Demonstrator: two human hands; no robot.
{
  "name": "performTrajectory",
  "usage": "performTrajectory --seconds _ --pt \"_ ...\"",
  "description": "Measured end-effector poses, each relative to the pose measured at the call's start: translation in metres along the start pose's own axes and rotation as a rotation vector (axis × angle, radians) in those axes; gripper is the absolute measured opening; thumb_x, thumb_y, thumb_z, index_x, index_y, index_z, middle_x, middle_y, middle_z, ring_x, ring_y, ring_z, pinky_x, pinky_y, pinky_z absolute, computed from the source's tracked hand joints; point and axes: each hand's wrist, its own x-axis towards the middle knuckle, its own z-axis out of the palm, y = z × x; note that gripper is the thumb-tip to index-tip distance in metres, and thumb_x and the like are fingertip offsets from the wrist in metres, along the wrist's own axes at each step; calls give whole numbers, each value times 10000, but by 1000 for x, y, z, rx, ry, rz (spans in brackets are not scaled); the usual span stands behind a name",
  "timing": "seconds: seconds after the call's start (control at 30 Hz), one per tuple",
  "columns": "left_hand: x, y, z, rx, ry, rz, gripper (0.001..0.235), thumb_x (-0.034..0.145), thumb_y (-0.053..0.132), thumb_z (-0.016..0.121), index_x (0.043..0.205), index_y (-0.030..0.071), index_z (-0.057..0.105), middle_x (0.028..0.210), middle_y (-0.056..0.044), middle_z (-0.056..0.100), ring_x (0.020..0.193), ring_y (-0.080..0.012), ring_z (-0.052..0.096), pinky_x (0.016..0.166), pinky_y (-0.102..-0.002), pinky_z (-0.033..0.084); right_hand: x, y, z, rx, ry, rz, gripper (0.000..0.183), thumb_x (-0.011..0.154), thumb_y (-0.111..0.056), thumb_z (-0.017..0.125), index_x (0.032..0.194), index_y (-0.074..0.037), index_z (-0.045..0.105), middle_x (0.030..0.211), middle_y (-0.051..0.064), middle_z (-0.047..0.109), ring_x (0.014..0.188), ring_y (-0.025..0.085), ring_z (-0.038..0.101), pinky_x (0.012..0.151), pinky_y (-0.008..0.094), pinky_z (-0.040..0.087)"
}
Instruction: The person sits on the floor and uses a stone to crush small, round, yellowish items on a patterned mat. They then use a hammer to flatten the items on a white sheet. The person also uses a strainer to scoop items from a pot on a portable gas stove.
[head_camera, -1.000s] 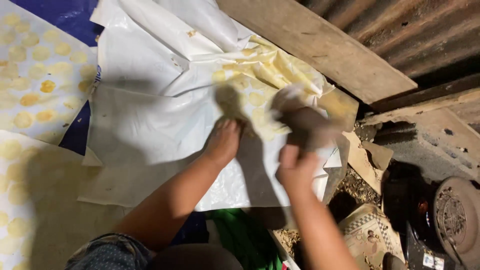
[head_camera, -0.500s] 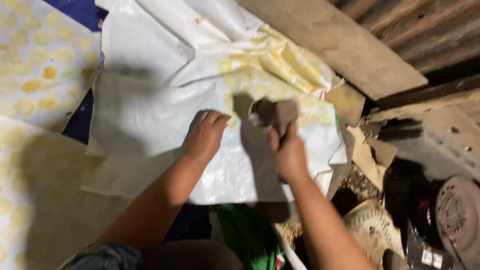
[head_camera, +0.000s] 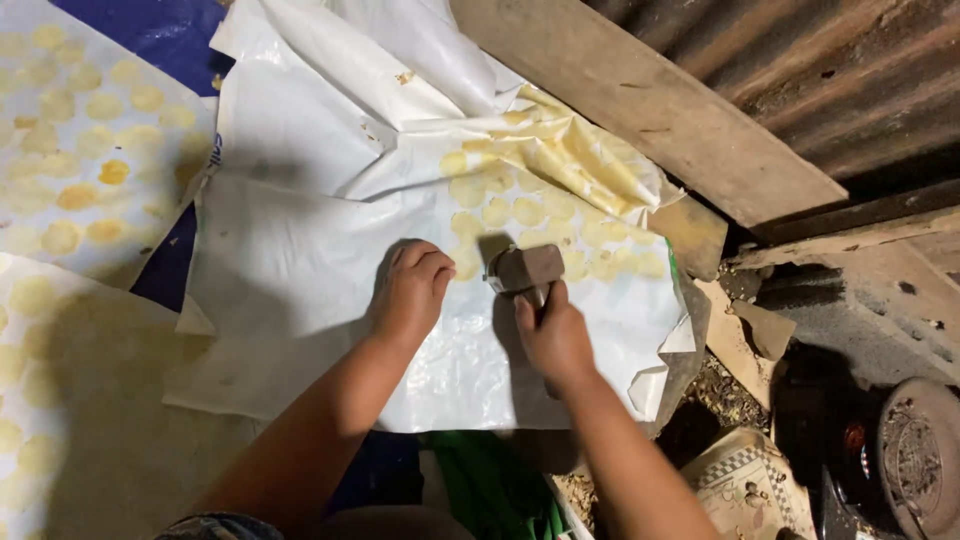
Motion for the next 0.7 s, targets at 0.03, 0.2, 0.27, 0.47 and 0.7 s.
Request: performTrajectory --seconds 0.03,0.2,0.27,0.47,0.7 --pt "0 5 -2 -12 -44 1 118 835 162 801 925 170 727 983 0 627 978 -273 631 889 -395 506 2 -1 -9 23 -30 -12 519 955 -405 634 1240 11 512 875 366 693 912 551 700 761 633 572" --pt "-9 31 14 100 -165 -58 81 806 249 795 877 256 756 1018 54 644 1132 -226 543 1003 -424 396 -43 -60 -91 255 -36 59 407 986 -382 623 1180 -31 563 703 285 697 632 403 723 606 507 562" --pt "-4 35 12 154 -211 -56 83 821 253 743 898 237 769 1051 29 644 1167 -256 516 1034 -442 372 -74 -83 -121 255 313 -217 264 1010 -293 669 1004 -57 551 514 126 642 539 333 694 596 422 541" --pt "-13 16 -18 267 3 98 140 864 94 701 999 119 731 1070 -86 638 1046 -312 625 857 -410 518 -45 -30 -6 293 160 -113 393 984 -314 587 918 32 760 796 307 721 837 528 702 701 638 534" --pt "-15 3 -21 116 14 190 181 917 91 687 1084 132 741 981 -35 662 942 -257 649 826 -367 508 -26 -29 2 -39 -118 -30 456 963 -385 609 1182 -6 479 934 358 695 971 561 679 837 658 550"
